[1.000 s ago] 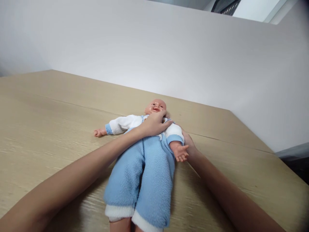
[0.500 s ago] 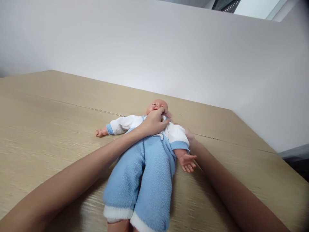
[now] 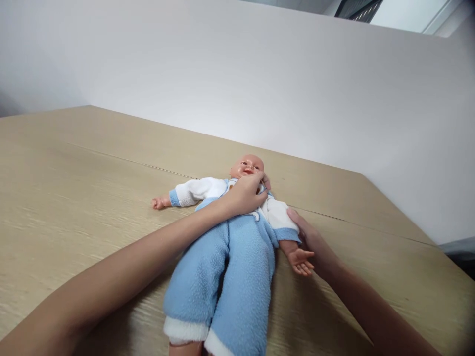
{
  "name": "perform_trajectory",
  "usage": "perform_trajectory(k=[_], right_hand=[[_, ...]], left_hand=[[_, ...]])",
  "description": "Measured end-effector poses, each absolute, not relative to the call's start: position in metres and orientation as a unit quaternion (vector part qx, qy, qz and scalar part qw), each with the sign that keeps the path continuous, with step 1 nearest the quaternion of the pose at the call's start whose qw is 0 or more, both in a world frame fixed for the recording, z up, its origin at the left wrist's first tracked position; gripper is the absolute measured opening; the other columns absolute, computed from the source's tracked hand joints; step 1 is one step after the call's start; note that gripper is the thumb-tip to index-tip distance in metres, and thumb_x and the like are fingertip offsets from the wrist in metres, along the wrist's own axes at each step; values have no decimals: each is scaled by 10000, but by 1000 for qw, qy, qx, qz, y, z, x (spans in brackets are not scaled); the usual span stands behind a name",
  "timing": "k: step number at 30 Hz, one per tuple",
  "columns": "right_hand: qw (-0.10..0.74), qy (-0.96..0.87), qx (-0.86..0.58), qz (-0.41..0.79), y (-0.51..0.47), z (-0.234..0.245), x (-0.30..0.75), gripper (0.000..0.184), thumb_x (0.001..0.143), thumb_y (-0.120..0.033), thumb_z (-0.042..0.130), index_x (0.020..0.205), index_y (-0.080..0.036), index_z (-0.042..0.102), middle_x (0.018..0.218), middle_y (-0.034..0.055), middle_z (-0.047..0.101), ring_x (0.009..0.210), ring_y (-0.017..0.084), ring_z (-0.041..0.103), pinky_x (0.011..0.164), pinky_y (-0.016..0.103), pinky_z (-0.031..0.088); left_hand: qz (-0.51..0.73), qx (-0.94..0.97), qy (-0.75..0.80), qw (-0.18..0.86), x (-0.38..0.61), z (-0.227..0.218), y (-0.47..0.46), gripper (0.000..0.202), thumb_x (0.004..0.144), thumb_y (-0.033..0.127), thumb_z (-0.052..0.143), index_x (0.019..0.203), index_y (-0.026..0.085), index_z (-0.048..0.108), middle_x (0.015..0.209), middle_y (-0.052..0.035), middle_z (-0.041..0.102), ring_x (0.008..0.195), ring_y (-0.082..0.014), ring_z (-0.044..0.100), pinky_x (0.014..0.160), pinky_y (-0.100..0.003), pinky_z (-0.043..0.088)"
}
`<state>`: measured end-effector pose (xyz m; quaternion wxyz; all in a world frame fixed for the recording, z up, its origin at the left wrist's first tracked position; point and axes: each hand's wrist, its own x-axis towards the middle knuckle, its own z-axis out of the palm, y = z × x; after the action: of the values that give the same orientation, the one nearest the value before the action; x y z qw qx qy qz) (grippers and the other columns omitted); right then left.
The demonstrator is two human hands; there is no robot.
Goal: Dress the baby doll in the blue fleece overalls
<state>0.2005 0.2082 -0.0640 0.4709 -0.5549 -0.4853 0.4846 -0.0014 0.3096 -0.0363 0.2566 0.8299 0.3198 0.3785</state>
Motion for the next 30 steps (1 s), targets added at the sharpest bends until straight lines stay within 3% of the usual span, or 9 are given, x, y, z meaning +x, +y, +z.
perform_trajectory(k=[2, 4, 7, 13, 17, 20, 25, 27, 30], right_hand=[[458, -456, -573, 504, 192, -63, 207, 541, 800, -675, 838, 1182, -307, 738, 1058, 72, 826, 957, 296, 791, 794, 384, 673], [430, -441, -599, 512, 179, -62, 216, 703, 723, -647, 905, 1300, -307, 693, 1127, 69, 820, 801, 240, 760, 634, 323, 621], [371, -449, -639, 502, 169, -60, 236, 845, 682, -697, 906, 1377, -282, 660, 1087, 64, 810, 558, 149, 591, 442, 274, 417], [377, -486, -692, 378, 170, -67, 282, 708, 668, -709, 901, 1149, -224, 715, 842, 34, 714, 740, 222, 626, 641, 336, 505], [367, -521, -699, 325, 172, -79, 295, 714, 789, -746, 794, 1251, -221, 647, 999, 87, 743, 811, 266, 674, 672, 384, 530], [350, -581, -702, 216, 170, -83, 294, 645, 886, -711, 714, 1288, -212, 651, 1170, 141, 742, 990, 329, 716, 886, 495, 574], [345, -677, -638, -126, 151, -75, 263, 432, 1003, -523, 627, 1288, -201, 668, 1405, 215, 677, 1380, 467, 572, 1180, 702, 363], [370, -709, -594, -92, 139, -70, 240, 339, 1020, -418, 640, 1314, -248, 654, 1438, 181, 671, 1375, 429, 588, 1172, 653, 396], [405, -691, -570, 184, 130, -66, 205, 365, 1030, -441, 659, 1370, -309, 634, 1339, 126, 699, 1179, 342, 682, 993, 503, 555]], left_hand=[[374, 836, 315, 250, -2, -36, 309, 125, 947, 77, 612, 1014, 182, 611, 990, -55, 738, 808, -182, 641, 806, -321, 502], [364, 843, 312, 245, -2, -36, 308, 101, 954, 90, 615, 999, 180, 615, 985, -56, 735, 810, -184, 637, 805, -322, 498], [344, 855, 310, 235, -4, -33, 307, 60, 961, 120, 640, 983, 170, 617, 994, -74, 734, 868, -203, 652, 846, -337, 503], [331, 870, 273, 243, -7, -28, 313, 29, 986, 188, 638, 1002, 181, 614, 1087, -95, 732, 1031, -230, 674, 938, -355, 518], [326, 876, 265, 237, -8, -26, 315, 38, 986, 217, 634, 1005, 186, 625, 1086, -98, 722, 1054, -241, 658, 966, -372, 513], [318, 881, 271, 223, -10, -25, 314, 80, 977, 243, 661, 1029, 187, 637, 1087, -97, 713, 1078, -254, 641, 995, -384, 501], [312, 885, 299, 171, -14, -19, 309, 118, 989, 285, 679, 1052, 191, 646, 1155, -117, 667, 1127, -278, 607, 1063, -415, 474], [307, 889, 305, 153, -16, -14, 306, 117, 1014, 296, 655, 1069, 193, 649, 1174, -127, 655, 1154, -289, 595, 1084, -435, 467], [302, 896, 297, 135, -18, -3, 298, 137, 1043, 309, 634, 1101, 187, 656, 1181, -139, 665, 1182, -303, 585, 1087, -450, 465]])
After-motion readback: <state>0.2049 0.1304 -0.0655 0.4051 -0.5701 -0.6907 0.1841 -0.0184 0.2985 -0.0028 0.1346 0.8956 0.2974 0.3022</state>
